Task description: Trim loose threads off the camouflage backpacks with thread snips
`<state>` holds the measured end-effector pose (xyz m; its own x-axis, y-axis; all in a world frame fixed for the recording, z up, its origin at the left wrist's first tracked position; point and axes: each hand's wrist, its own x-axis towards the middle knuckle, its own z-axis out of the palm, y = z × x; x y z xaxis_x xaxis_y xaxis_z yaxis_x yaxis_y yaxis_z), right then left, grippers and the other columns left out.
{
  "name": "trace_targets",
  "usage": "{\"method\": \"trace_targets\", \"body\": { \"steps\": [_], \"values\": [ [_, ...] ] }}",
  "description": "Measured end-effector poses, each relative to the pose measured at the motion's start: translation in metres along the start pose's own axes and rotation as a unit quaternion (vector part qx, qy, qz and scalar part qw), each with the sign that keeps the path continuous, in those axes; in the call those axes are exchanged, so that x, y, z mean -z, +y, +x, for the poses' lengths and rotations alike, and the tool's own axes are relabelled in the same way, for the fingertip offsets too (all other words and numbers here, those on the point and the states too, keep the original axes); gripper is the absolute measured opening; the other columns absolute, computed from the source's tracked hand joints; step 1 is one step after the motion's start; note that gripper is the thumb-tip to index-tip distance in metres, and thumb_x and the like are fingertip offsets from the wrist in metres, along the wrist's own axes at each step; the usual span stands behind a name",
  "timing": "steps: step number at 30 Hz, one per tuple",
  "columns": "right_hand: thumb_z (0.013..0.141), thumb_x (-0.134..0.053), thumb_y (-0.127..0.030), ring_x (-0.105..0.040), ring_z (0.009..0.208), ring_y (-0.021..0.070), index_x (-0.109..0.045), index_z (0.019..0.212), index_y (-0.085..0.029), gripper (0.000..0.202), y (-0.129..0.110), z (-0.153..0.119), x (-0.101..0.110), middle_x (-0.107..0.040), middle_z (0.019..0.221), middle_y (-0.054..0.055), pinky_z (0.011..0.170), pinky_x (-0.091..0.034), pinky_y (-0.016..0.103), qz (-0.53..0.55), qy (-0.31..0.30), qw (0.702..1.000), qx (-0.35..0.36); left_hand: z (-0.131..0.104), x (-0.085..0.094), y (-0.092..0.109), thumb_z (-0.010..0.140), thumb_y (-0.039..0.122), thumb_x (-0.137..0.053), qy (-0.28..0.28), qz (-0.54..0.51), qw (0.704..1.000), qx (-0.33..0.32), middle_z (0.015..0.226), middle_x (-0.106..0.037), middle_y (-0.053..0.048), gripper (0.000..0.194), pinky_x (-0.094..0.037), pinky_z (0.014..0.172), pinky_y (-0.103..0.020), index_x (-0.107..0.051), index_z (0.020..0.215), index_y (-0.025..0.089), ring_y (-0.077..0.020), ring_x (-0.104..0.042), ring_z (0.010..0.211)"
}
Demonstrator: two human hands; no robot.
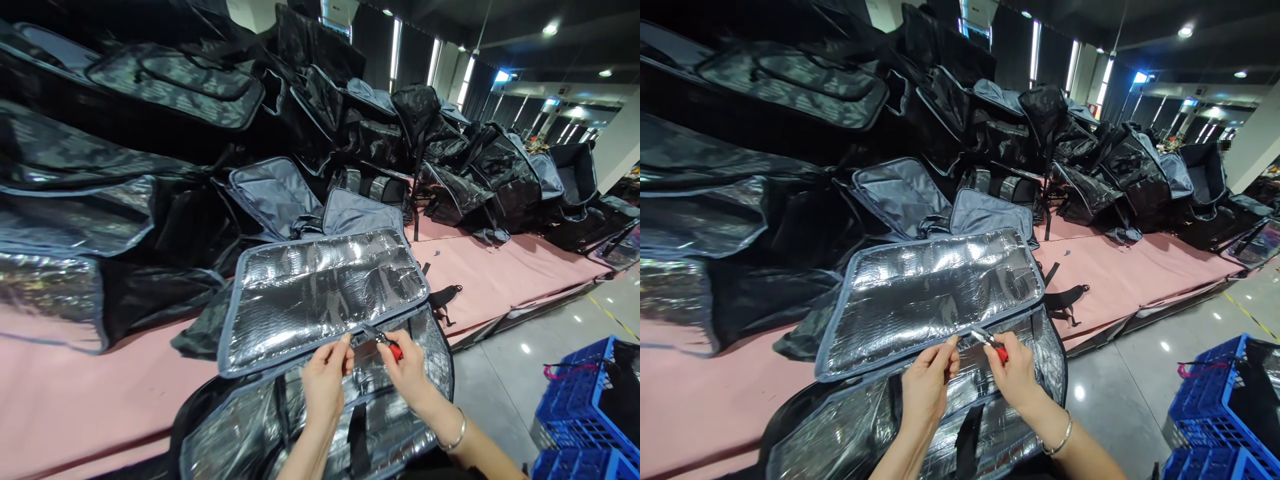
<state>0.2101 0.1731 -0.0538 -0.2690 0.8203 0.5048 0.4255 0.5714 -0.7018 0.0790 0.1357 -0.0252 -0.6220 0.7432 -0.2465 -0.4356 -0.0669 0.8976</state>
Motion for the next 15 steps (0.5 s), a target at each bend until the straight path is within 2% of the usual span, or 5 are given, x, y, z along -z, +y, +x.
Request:
{"method": "trace_targets", "body": {
  "steps": [7, 15],
  "values": [
    [0.091, -0.044, -0.037, -0.060, 0.063, 0.0156, -0.057, 0.095, -0.016, 0.024, -0.0074, 0.0022, 0.0014, -0.065, 0.075, 0.004, 0.059, -0.045, 0.025, -0.018, -0.025, 0.999, 0.026, -0.0002, 0.0001, -0.0007, 0.055, 0.043, -0.076, 0.000, -0.001, 1.000, 0.003, 0.049, -0.049, 0.004, 0.036, -0.029, 0.041, -0.019, -0.058, 0.061, 0.013, -0.0056, -0.038, 0.042],
    [0.092, -0.043, -0.037, -0.061, 0.066, 0.0165, -0.058, 0.094, -0.017, 0.025, -0.0072, 0.0015, -0.0055, -0.065, 0.078, 0.005, 0.062, -0.046, 0.026, -0.014, -0.013, 0.999, 0.037, -0.0011, -0.0007, 0.0005, 0.052, 0.045, -0.078, -0.002, 0.002, 1.000, -0.003, 0.050, -0.050, 0.004, 0.039, -0.030, 0.041, -0.020, -0.057, 0.060, 0.014, -0.0058, -0.038, 0.042]
  ]
}}
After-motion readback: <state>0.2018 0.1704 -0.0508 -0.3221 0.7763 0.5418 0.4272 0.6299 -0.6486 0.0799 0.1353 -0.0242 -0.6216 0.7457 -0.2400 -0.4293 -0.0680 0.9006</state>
